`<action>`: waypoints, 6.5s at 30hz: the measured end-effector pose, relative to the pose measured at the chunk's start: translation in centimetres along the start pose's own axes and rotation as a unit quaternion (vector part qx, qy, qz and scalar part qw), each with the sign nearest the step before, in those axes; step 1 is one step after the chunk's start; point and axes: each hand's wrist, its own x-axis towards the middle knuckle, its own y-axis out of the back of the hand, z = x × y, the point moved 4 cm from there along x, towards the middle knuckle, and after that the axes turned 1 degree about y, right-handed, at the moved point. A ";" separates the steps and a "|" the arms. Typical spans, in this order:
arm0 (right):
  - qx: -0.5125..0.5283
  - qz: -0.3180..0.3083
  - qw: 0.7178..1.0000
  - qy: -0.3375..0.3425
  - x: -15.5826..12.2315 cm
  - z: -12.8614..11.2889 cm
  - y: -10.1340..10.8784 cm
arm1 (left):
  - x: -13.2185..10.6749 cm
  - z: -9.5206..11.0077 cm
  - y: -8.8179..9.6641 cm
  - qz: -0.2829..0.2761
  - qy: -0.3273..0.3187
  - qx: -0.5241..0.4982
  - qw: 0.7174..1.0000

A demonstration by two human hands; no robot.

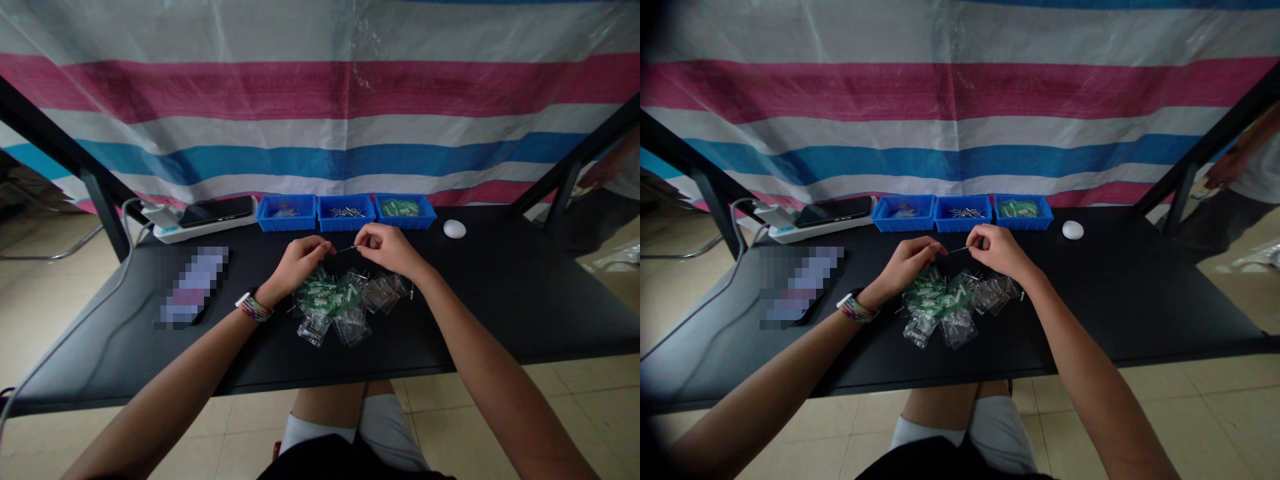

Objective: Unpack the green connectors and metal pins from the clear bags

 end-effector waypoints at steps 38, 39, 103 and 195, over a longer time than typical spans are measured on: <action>0.233 0.102 0.966 -0.049 -0.1 -1.7 -2.9 | 0.3 0.5 0.5 0.026 0.008 -0.099 0.995; 0.231 0.102 0.967 -0.045 -0.2 -1.7 -2.9 | 0.3 0.5 0.5 0.025 0.006 -0.100 0.995; -0.028 -0.266 0.960 -0.087 -0.8 1.3 0.0 | 0.4 0.7 0.0 0.034 -0.048 -0.095 0.994; 0.237 0.071 0.966 -0.080 -0.7 -0.8 -3.6 | -0.2 0.9 0.8 0.061 -0.065 -0.098 0.991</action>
